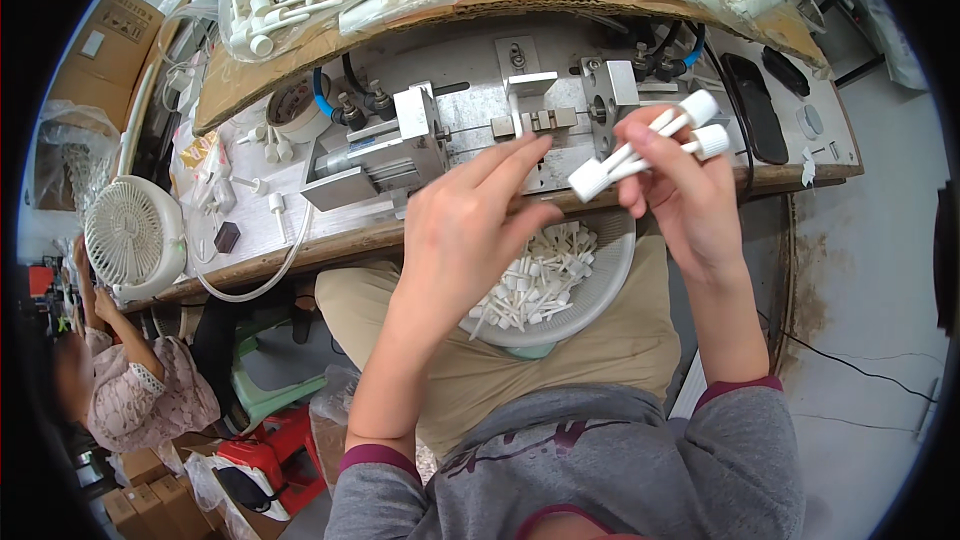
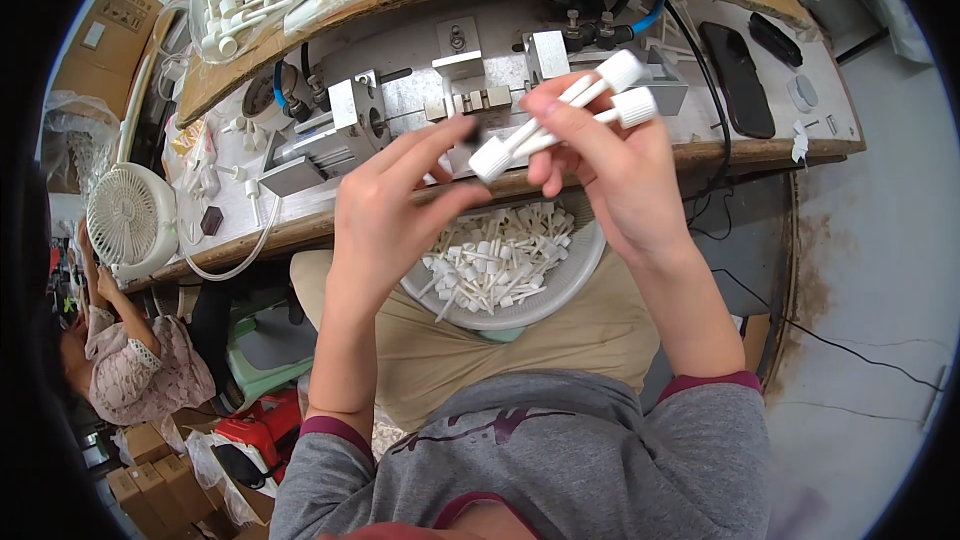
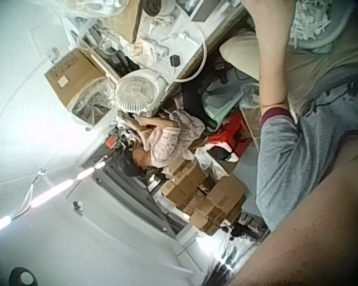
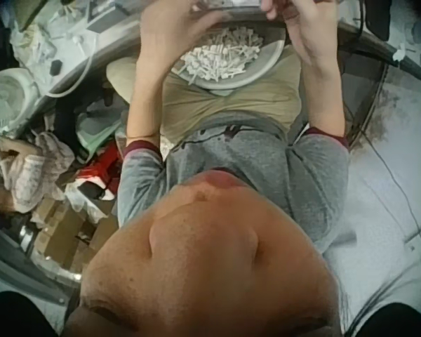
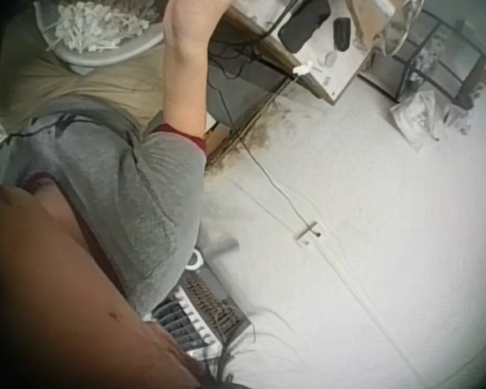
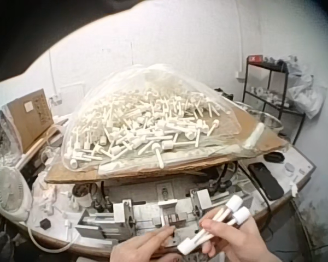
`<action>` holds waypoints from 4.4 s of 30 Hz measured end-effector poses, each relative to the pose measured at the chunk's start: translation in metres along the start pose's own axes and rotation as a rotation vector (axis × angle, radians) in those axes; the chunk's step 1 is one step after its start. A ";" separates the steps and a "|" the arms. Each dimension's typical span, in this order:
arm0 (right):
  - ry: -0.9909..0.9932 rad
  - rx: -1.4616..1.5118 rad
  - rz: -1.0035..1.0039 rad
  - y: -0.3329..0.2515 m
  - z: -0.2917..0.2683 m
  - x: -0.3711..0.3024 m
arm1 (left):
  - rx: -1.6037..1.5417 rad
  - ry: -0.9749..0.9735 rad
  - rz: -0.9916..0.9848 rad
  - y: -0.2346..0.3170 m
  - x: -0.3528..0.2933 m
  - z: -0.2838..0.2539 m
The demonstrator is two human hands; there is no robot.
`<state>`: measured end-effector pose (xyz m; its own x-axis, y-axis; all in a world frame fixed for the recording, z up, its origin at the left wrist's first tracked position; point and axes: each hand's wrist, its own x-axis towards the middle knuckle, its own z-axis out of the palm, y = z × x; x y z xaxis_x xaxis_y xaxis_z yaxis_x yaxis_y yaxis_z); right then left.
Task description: Manually assemble white plastic mechanical components using a small pneumatic or manual press on a workbench.
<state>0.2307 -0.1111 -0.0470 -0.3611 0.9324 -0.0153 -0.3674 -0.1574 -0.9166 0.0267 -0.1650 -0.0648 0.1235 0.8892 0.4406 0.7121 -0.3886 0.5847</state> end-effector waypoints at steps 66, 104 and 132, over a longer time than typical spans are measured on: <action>-0.022 -0.998 -0.797 0.018 0.005 -0.012 | 0.190 -0.066 0.037 0.010 0.042 -0.038; -0.222 -1.597 -0.803 0.041 0.029 0.012 | -0.468 0.147 -0.037 0.003 0.043 -0.059; -0.052 -1.983 -0.512 -0.092 0.015 0.253 | 0.355 -0.013 0.084 -0.009 -0.001 0.006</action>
<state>0.1602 0.1343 0.0394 -0.5817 0.7533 0.3069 0.8040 0.5895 0.0771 0.0244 -0.1607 -0.0745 0.1989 0.8616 0.4671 0.8943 -0.3545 0.2731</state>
